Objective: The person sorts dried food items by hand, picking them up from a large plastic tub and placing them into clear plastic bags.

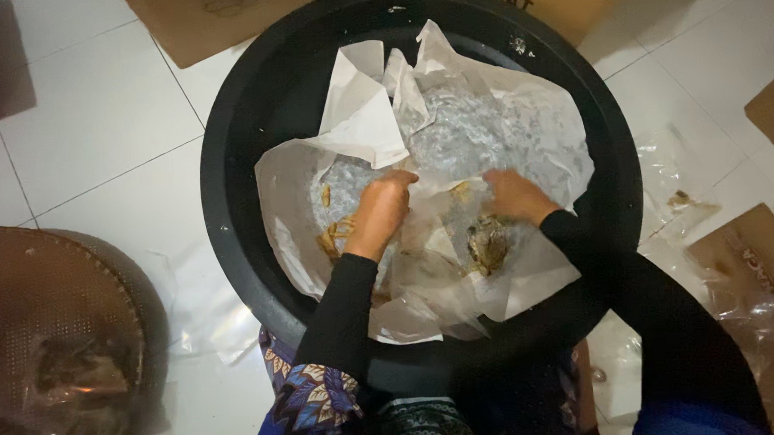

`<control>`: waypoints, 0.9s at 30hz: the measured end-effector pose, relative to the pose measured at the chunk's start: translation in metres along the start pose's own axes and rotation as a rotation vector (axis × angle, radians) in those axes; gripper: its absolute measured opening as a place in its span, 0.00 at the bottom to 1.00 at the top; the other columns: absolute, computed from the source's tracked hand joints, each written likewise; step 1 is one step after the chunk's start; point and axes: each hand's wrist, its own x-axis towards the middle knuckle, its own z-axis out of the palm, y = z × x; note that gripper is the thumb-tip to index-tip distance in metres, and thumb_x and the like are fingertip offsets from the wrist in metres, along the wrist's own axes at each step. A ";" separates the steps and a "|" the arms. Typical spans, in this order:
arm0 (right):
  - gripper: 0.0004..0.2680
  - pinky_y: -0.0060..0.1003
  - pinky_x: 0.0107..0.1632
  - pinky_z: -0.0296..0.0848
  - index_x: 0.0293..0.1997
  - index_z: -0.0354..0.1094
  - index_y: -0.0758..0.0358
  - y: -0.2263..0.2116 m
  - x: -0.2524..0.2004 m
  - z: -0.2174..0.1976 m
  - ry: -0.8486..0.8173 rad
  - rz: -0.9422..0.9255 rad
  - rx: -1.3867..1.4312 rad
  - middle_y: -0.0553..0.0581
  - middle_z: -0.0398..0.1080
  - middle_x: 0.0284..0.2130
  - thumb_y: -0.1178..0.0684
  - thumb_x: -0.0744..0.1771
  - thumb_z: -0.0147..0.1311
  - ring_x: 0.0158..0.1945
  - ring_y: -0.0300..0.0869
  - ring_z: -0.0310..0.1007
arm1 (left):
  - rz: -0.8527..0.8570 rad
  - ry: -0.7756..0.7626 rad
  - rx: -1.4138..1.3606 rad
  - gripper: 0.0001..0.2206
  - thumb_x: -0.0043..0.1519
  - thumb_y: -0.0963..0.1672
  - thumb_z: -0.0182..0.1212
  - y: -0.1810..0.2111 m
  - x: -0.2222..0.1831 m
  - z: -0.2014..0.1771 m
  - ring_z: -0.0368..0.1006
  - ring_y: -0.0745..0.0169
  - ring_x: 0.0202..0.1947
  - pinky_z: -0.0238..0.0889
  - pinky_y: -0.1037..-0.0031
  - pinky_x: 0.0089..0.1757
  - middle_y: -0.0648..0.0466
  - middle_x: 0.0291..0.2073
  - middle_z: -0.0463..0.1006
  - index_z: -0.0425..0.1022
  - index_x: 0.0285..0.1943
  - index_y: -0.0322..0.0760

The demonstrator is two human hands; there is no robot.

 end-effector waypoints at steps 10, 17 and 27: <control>0.39 0.59 0.59 0.70 0.73 0.48 0.47 0.020 0.005 0.136 -0.069 0.184 -0.183 0.79 0.53 0.64 0.30 0.57 0.65 0.61 0.72 0.64 | -0.052 -0.036 0.022 0.13 0.58 0.35 0.52 -0.004 0.002 0.005 0.79 0.37 0.41 0.71 0.56 0.44 0.38 0.41 0.82 0.80 0.47 0.32; 0.31 0.58 0.56 0.71 0.68 0.50 0.55 0.052 0.033 0.165 -0.132 0.166 -0.027 0.76 0.56 0.61 0.41 0.60 0.64 0.56 0.68 0.68 | -0.061 -0.032 0.004 0.12 0.58 0.35 0.53 -0.001 0.003 0.001 0.78 0.36 0.41 0.70 0.54 0.43 0.37 0.41 0.81 0.80 0.46 0.31; 0.14 0.53 0.49 0.75 0.52 0.60 0.68 0.061 0.043 0.152 0.009 0.229 -0.049 0.76 0.63 0.51 0.55 0.64 0.58 0.48 0.66 0.74 | -0.049 -0.016 0.000 0.12 0.58 0.35 0.54 0.000 0.001 0.001 0.78 0.36 0.41 0.69 0.54 0.43 0.39 0.40 0.81 0.80 0.46 0.32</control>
